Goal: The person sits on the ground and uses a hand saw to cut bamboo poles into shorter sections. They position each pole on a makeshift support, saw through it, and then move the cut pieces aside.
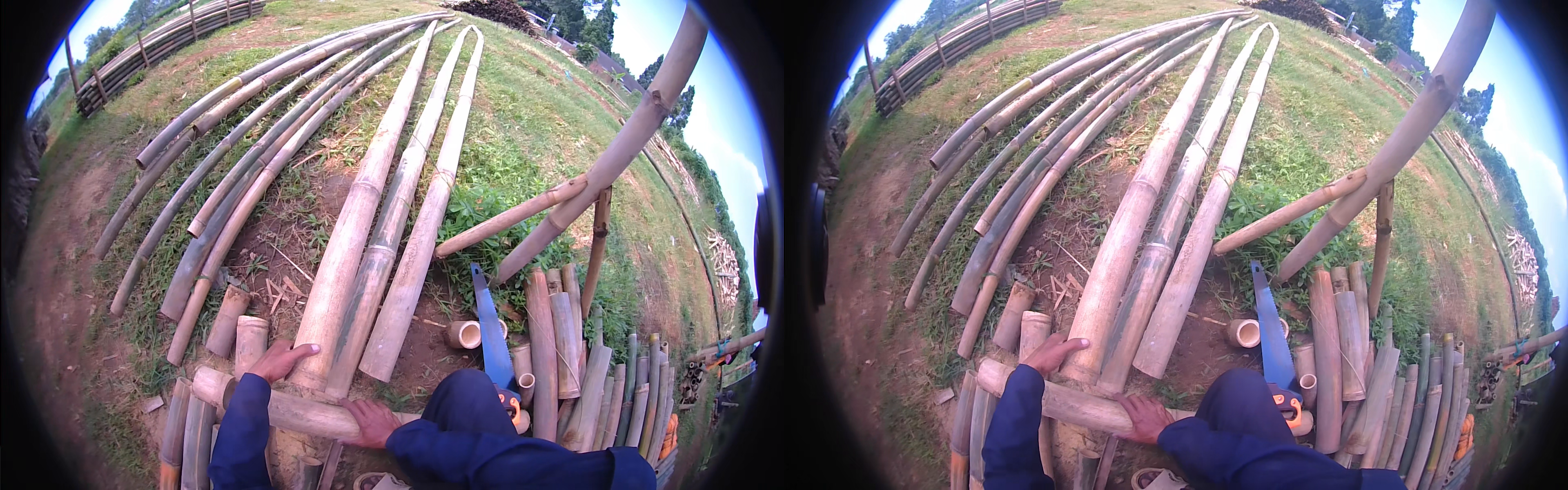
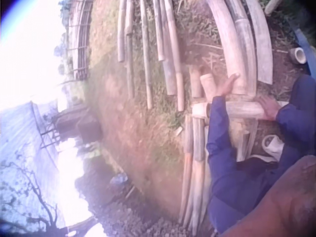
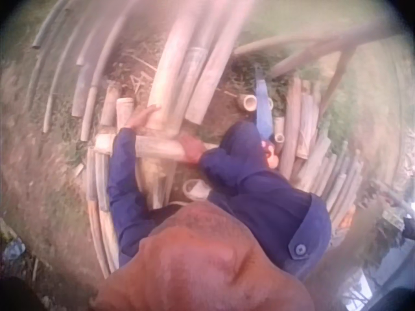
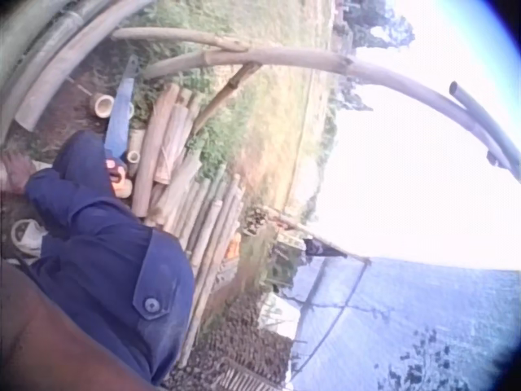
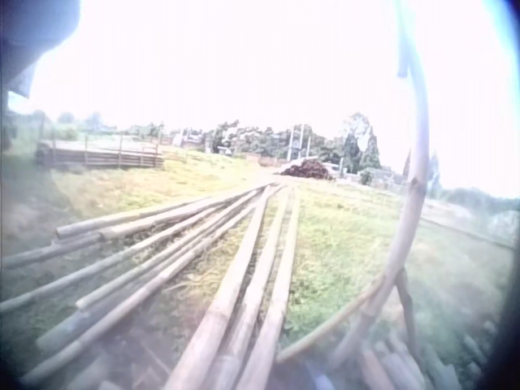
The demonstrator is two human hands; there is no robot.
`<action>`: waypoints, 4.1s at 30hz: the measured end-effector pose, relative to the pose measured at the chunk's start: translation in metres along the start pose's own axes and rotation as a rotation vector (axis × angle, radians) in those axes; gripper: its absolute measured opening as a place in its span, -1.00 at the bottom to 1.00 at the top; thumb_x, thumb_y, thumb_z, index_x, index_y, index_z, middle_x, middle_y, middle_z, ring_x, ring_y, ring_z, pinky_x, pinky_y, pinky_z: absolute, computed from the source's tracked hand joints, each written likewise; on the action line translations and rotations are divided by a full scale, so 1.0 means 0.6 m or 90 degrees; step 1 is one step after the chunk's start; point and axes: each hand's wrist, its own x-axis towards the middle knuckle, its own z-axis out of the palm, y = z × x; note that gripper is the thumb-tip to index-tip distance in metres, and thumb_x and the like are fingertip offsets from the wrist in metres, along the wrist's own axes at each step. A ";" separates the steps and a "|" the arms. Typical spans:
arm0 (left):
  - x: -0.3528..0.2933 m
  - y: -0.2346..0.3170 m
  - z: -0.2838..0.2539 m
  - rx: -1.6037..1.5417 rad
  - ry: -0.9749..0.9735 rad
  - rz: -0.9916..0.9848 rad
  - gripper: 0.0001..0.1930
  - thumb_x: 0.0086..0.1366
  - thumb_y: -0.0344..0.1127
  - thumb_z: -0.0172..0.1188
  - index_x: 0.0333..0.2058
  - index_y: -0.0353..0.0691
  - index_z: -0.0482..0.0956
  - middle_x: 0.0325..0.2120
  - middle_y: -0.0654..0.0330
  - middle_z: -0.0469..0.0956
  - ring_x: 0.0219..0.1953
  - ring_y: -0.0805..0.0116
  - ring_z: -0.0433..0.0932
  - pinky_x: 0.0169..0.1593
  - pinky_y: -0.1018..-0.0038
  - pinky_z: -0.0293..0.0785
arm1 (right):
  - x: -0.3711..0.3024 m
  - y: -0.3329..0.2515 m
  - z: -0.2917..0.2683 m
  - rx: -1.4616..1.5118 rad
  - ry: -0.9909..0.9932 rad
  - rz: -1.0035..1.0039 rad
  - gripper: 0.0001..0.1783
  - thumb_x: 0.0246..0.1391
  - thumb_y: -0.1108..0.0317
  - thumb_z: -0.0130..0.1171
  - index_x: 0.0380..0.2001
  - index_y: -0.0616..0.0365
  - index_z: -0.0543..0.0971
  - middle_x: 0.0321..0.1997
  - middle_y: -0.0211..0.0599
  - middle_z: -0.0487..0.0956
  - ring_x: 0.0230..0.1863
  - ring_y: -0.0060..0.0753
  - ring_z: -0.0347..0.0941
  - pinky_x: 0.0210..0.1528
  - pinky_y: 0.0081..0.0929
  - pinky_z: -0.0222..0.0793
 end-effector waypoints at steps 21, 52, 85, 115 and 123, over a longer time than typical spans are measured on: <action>-0.097 0.166 0.083 -0.016 0.045 0.119 -0.24 0.07 -0.12 0.54 0.17 -0.46 0.52 0.04 0.00 0.63 0.05 0.29 0.59 0.15 0.36 0.47 | -0.007 0.003 -0.019 0.015 0.043 -0.010 0.07 0.03 -0.34 0.36 0.43 0.11 0.28 0.22 0.02 0.50 0.30 0.06 0.39 0.35 0.01 0.19; -0.064 0.192 0.225 0.077 0.119 0.109 -0.21 0.00 0.02 0.55 0.12 -0.42 0.59 -0.06 -0.03 0.69 -0.07 0.19 0.70 0.02 0.35 0.58 | 0.143 0.010 -0.354 1.212 0.191 0.116 -0.32 0.18 0.13 0.39 0.22 0.28 0.41 0.00 0.03 0.61 -0.01 -0.01 0.63 0.12 -0.09 0.61; -0.310 0.088 0.295 -0.021 0.078 0.102 0.08 -0.06 -0.05 0.65 0.33 -0.52 0.29 0.15 -0.16 0.56 0.20 0.08 0.55 0.31 0.31 0.41 | 0.203 0.136 -0.395 1.214 0.234 0.117 -0.02 0.04 -0.14 0.52 0.34 0.20 0.34 0.18 0.00 0.55 0.19 0.00 0.51 0.30 0.09 0.42; -0.474 -0.010 0.272 0.567 0.612 -0.111 0.17 -0.21 0.15 0.65 0.33 -0.25 0.28 0.04 -0.09 0.56 0.13 -0.07 0.56 0.22 0.12 0.45 | 0.054 -0.252 -0.085 1.146 -0.015 0.138 0.01 0.08 -0.08 0.52 0.41 0.11 0.23 0.35 -0.15 0.43 0.29 -0.13 0.42 0.39 -0.01 0.29; -0.418 -0.051 0.258 0.613 0.629 -0.063 -0.14 -0.21 -0.07 0.64 0.02 -0.33 0.39 -0.29 0.02 0.61 -0.22 0.06 0.68 -0.15 0.26 0.59 | 0.193 -0.002 -0.289 0.975 0.155 0.155 0.44 0.10 -0.52 0.18 0.57 0.24 -0.34 0.59 0.19 -0.02 0.62 0.18 -0.05 0.57 0.09 -0.02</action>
